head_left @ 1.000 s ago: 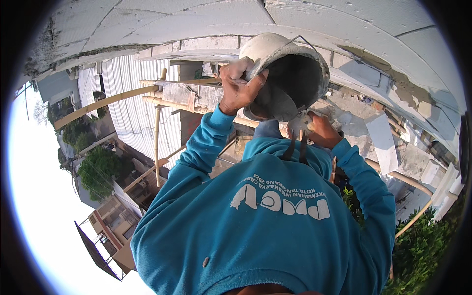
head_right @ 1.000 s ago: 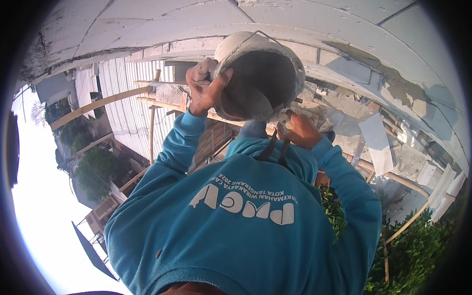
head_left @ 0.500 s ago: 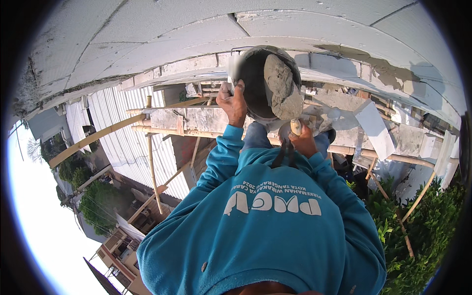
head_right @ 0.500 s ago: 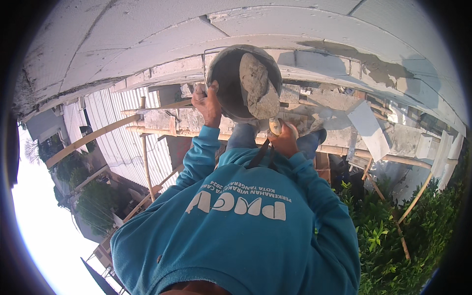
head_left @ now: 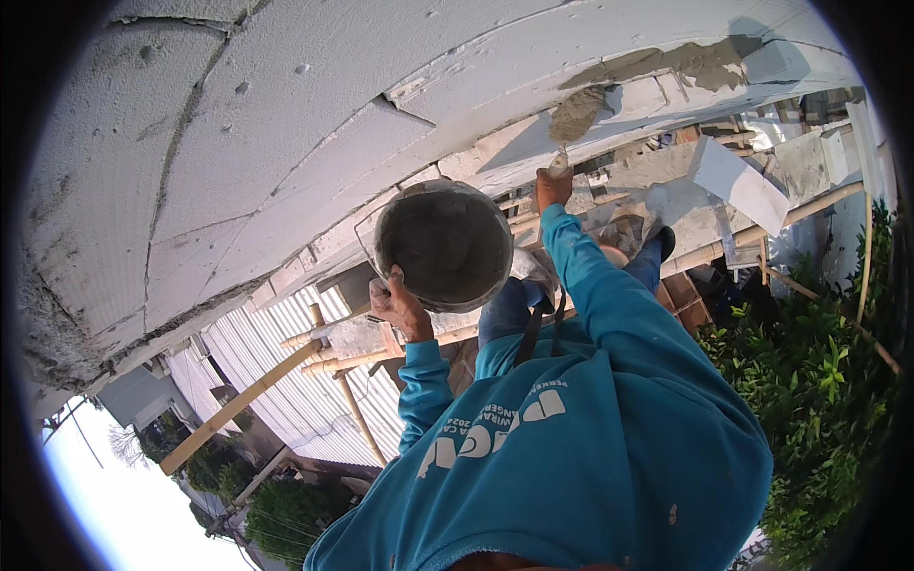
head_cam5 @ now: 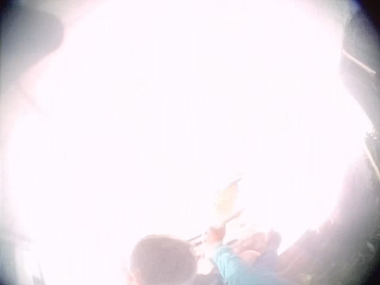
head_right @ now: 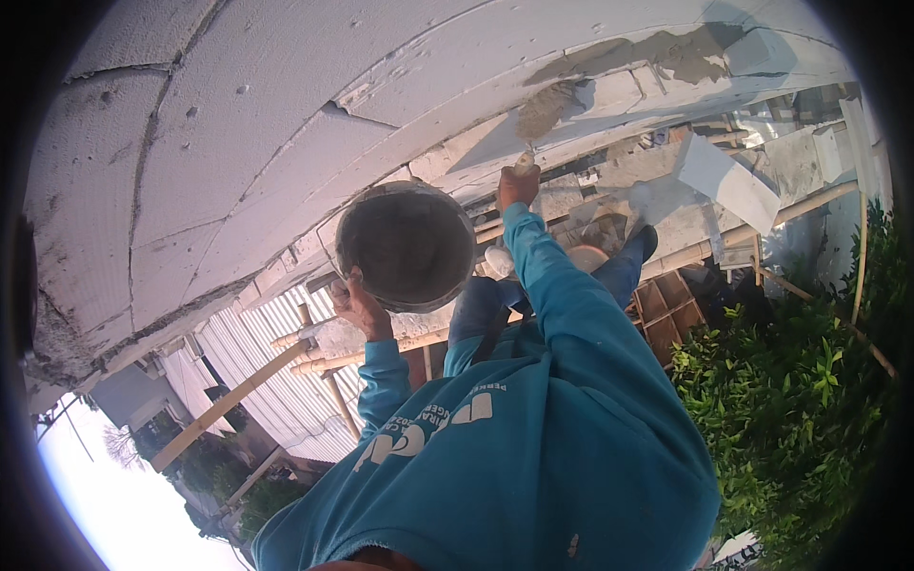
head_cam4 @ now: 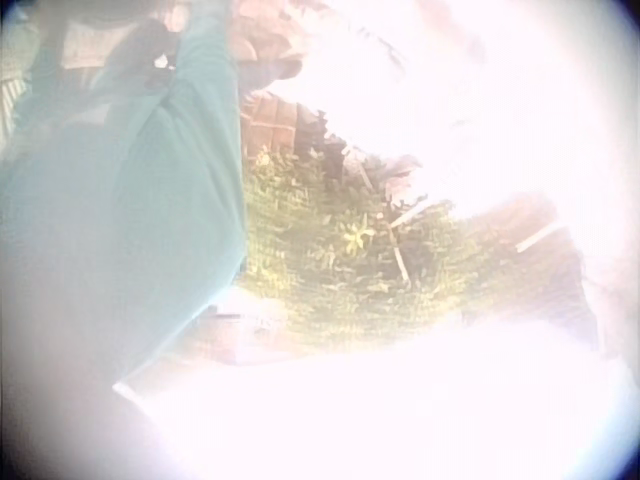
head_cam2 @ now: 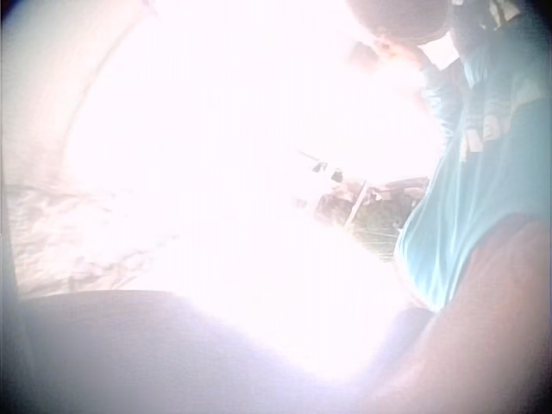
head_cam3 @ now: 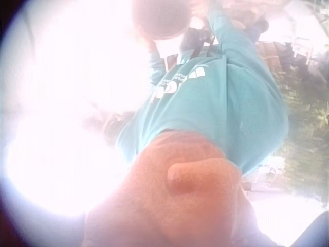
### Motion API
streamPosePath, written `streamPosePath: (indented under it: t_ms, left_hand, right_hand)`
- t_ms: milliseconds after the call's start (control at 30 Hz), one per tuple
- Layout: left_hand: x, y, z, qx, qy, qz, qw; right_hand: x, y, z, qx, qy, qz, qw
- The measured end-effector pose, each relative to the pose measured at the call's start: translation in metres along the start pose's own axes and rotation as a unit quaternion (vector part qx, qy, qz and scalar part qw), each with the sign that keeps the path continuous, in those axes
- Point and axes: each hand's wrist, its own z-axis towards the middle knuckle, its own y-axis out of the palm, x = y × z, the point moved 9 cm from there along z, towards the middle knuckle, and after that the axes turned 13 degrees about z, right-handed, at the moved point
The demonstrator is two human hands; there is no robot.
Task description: The person scoops cement from a bucket with a trowel and applies it to a curved ceiling surface. They smooth the cement with a flat trowel and later use a notched trowel to create ridges in the applied cement.
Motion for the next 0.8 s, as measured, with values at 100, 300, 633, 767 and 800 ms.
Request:
streamPosePath:
  t_ms: [100,300,633,767,800]
  left_hand:
    - [-0.002,-0.060,0.002,0.056,0.005,0.069,0.996]
    - [-0.022,-0.150,0.004,0.106,0.072,0.076,0.989]
    - [-0.057,-0.212,-0.014,0.165,-0.030,0.107,0.980]
    - [-0.058,-0.210,-0.017,0.163,-0.035,0.116,0.979]
    - [-0.063,-0.210,-0.019,0.165,-0.050,0.108,0.979]
  right_hand:
    - [-0.030,0.067,-0.026,0.039,0.123,-0.032,0.991]
    - [-0.078,0.076,-0.032,0.099,0.083,-0.024,0.991]
    - [-0.110,0.081,-0.084,0.080,0.010,0.007,0.997]
    - [-0.100,0.104,-0.105,0.082,0.078,0.018,0.993]
    - [-0.099,0.115,-0.111,0.075,0.098,0.013,0.992]
